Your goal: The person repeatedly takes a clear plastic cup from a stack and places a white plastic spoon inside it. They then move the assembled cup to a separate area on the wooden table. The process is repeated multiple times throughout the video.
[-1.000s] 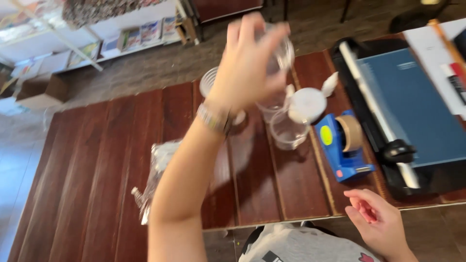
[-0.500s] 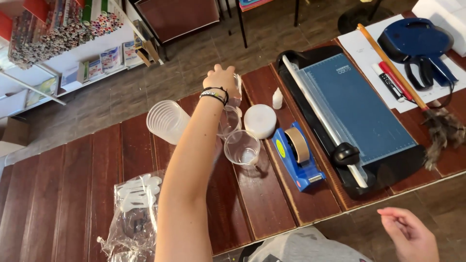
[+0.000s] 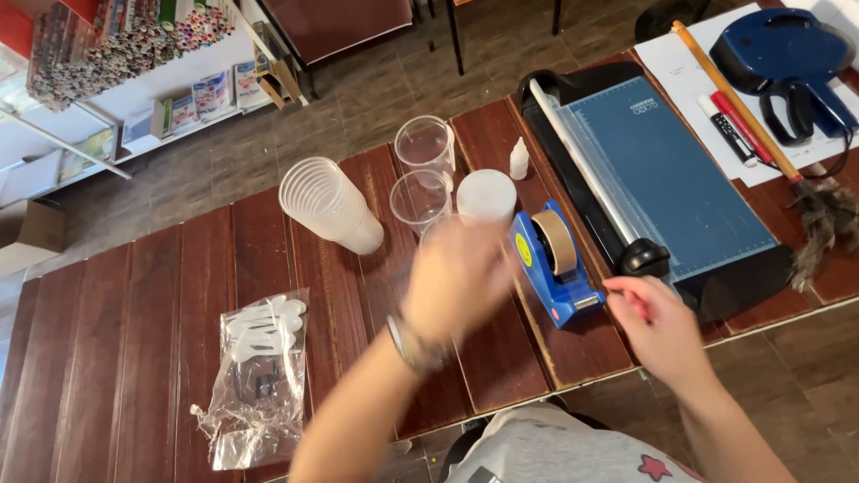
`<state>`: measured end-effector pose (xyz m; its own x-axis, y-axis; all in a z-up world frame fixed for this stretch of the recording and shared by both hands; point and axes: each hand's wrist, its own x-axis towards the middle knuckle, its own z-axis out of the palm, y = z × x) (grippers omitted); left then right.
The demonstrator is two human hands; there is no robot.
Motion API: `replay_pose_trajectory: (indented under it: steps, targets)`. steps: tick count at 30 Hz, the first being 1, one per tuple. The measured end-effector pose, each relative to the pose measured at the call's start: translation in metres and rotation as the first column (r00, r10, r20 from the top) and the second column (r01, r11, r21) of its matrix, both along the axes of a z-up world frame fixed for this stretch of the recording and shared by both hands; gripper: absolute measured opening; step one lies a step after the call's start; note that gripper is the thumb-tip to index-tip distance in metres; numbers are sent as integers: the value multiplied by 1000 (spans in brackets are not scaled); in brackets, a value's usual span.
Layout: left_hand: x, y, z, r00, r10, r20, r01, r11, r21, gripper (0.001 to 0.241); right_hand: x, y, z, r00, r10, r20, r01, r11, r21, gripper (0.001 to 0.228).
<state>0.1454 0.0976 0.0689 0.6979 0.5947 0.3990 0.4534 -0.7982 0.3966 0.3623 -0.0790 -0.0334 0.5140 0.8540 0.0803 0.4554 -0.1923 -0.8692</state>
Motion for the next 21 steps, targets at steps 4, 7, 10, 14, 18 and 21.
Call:
replay_pose_trajectory:
  steps: [4, 7, 10, 14, 18, 21]
  targets:
    - [4, -74, -93, 980, 24, 197, 20, 976, -215, 19, -14, 25, 1, 1000, -14, -23, 9, 979, -205, 24]
    - [22, -93, -128, 973, 104, 207, -29, 940, -339, 38, -22, 33, 13, 996, -56, -63, 39, 968, -246, 33]
    - [44, -93, -148, 955, 175, 240, -81, 931, -355, 45, -19, 38, 10, 991, -99, -89, 74, 964, -254, 30]
    - [56, -90, -172, 936, 214, 278, -114, 935, -337, 37, -26, 45, 8, 979, -159, -127, 125, 961, -245, 30]
    - [54, -89, -170, 922, 229, 312, -101, 920, -378, 36, -34, 50, 16, 948, -246, -204, 208, 959, -192, 27]
    - [56, -89, -173, 917, 234, 322, -93, 913, -398, 36, -40, 43, 23, 930, -279, -239, 242, 955, -171, 26]
